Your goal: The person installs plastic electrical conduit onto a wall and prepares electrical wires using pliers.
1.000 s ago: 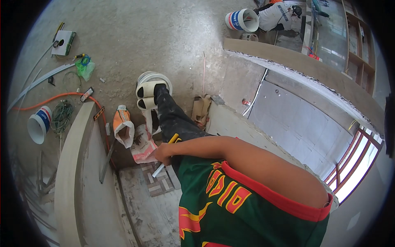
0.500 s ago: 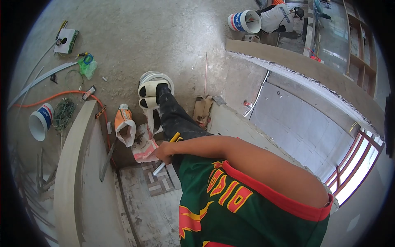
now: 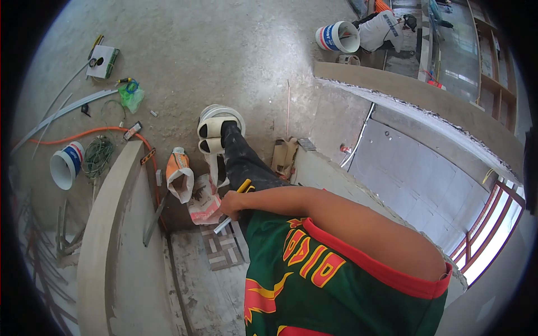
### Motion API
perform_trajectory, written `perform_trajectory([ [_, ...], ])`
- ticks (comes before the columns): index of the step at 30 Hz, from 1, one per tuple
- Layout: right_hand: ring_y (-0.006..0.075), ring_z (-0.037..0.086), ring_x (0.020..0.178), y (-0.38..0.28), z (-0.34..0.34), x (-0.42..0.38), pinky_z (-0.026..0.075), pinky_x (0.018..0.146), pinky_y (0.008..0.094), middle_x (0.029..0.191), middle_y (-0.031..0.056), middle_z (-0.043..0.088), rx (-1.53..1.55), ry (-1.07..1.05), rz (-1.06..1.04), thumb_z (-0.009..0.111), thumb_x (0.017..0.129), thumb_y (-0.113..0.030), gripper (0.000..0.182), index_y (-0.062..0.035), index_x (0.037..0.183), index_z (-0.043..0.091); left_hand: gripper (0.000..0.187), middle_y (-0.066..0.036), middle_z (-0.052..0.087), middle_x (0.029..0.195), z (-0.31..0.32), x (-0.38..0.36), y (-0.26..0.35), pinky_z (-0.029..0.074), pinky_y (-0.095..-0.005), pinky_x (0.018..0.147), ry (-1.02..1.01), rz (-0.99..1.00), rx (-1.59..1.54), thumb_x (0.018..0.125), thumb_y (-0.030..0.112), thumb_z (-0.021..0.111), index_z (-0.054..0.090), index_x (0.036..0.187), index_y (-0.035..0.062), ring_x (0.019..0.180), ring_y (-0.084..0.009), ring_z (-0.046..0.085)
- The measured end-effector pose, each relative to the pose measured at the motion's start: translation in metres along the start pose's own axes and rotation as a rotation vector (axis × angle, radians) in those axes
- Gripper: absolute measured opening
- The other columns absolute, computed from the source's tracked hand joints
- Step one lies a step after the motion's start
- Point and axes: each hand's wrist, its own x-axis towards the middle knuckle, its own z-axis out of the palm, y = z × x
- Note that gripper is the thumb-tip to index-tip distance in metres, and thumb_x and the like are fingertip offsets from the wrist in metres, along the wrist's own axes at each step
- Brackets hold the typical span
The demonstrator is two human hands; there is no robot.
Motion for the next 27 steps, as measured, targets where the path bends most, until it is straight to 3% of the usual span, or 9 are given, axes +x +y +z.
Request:
perform_trajectory([
  [8,0.0273,0.071,0.098,0.007,0.012,0.005,0.055,0.08,0.0417,0.102,0.0102,0.074,-0.052,0.169,0.007,0.071,0.067,-0.023,0.033,-0.0109,0.097,0.078,0.08,-0.018,0.039,0.153,-0.024,0.023,-0.015,0.03,-0.0541,0.113,0.045,0.045,0.056,0.087,0.055,0.062,0.041,0.143,0.0027,0.144,-0.0339,0.031],
  [27,0.0249,0.07,0.103,0.005,-0.002,-0.017,0.054,0.082,0.0408,0.108,0.0078,0.073,-0.078,0.128,0.052,0.073,0.072,-0.031,0.035,-0.0135,0.103,0.077,0.082,-0.018,0.038,0.154,-0.072,0.083,-0.061,0.03,-0.0544,0.113,0.135,0.114,0.165,0.087,0.057,0.061,0.039,0.145,0.003,0.145,-0.0338,0.031],
])
